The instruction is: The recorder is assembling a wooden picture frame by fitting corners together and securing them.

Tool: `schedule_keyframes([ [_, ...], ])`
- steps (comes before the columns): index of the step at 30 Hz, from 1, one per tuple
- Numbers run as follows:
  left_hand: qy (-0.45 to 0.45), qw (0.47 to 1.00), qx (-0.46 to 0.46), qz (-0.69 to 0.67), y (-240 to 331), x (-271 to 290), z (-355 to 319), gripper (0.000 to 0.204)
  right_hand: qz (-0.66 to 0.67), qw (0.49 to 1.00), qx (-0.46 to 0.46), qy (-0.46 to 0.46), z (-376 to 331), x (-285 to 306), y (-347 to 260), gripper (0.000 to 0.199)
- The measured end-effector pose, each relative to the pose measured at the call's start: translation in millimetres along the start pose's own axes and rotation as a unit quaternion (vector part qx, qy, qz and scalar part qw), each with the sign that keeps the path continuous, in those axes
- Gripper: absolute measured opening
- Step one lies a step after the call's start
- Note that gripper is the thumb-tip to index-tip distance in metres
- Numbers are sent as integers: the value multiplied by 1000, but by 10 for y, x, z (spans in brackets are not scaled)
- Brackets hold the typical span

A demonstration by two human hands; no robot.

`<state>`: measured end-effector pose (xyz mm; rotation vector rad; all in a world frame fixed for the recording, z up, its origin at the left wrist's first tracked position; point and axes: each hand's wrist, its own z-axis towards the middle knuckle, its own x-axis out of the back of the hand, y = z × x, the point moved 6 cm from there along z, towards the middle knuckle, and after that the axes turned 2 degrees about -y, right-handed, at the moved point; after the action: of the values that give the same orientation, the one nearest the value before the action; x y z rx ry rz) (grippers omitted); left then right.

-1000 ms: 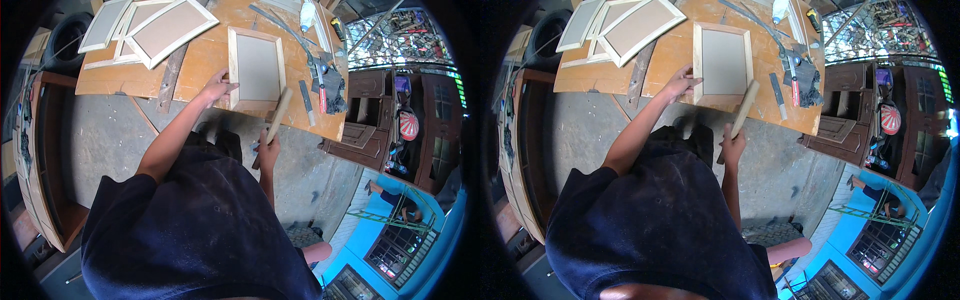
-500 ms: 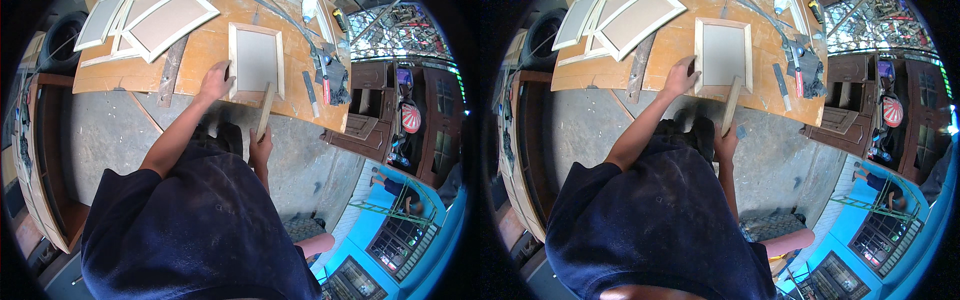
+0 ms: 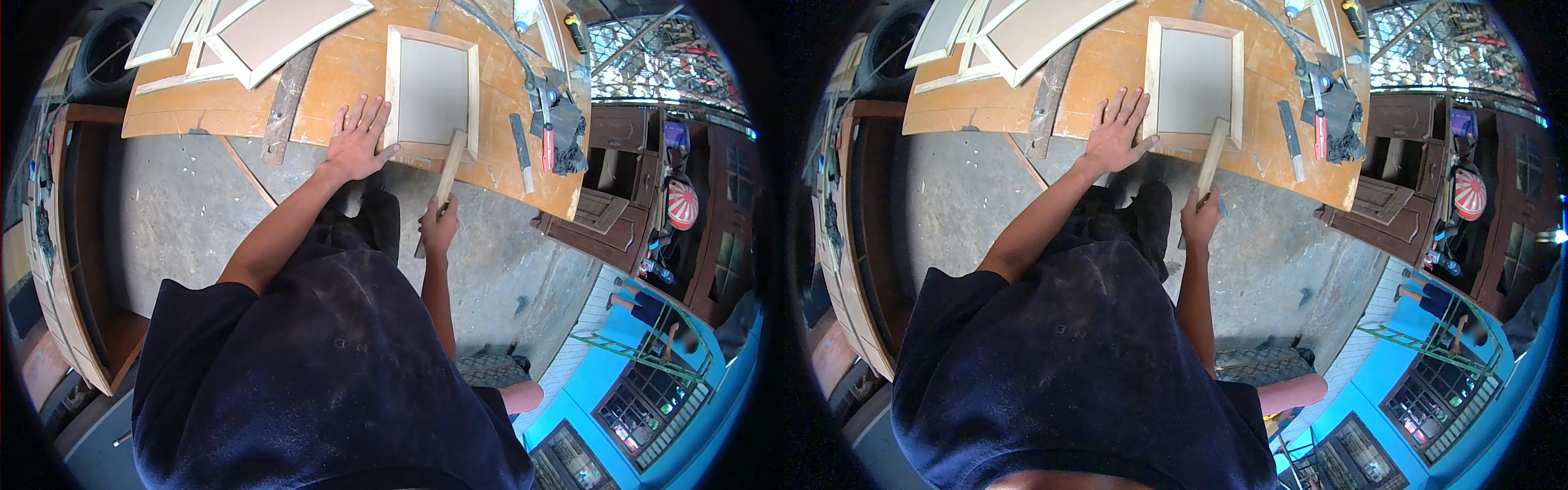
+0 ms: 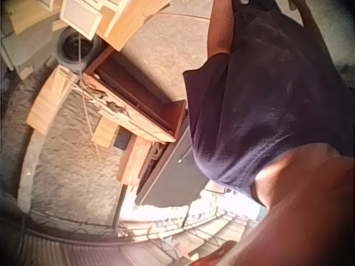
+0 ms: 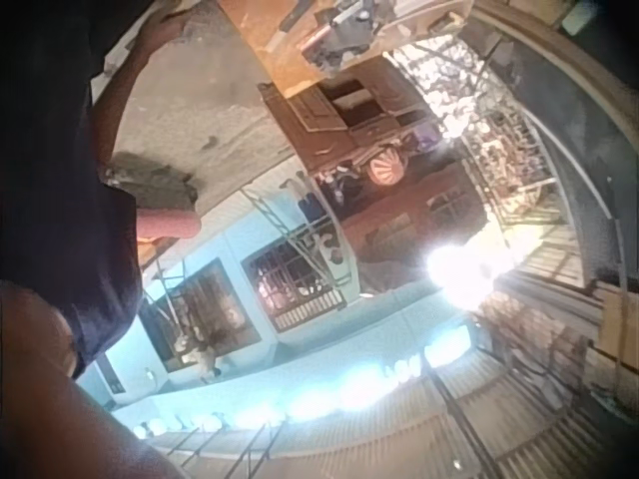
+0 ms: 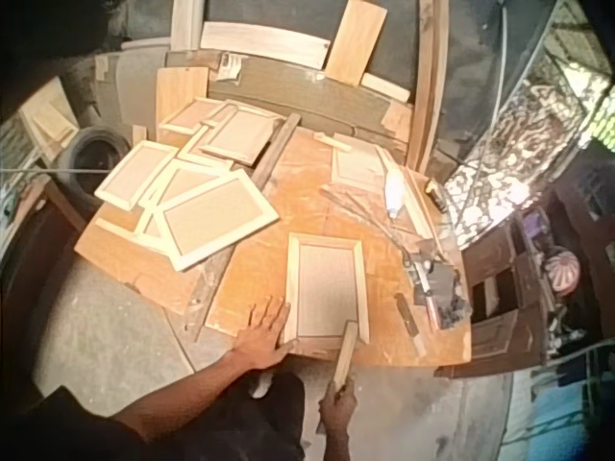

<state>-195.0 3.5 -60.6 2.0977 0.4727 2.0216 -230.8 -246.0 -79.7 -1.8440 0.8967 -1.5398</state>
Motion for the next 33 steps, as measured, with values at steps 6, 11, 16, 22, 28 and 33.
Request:
schedule_keyframes([
  [6,38,998,-29,44,5,-81,-22,75,-54,996,77,12,-290,-175,-202,30],
  [11,32,998,-25,50,24,-65,-25,74,-122,979,146,75,-108,20,-226,33],
  [16,28,998,-24,54,24,-81,-6,74,-94,986,99,91,-324,-187,-229,38],
  [22,31,998,-24,46,38,-39,-24,75,-70,993,-9,93,-53,75,-138,38],
  [28,24,998,-25,58,34,-87,-4,75,-60,995,63,46,-489,-314,-207,39],
  [33,30,998,-23,52,7,-52,-15,75,-91,994,7,68,-143,-52,-207,33],
])
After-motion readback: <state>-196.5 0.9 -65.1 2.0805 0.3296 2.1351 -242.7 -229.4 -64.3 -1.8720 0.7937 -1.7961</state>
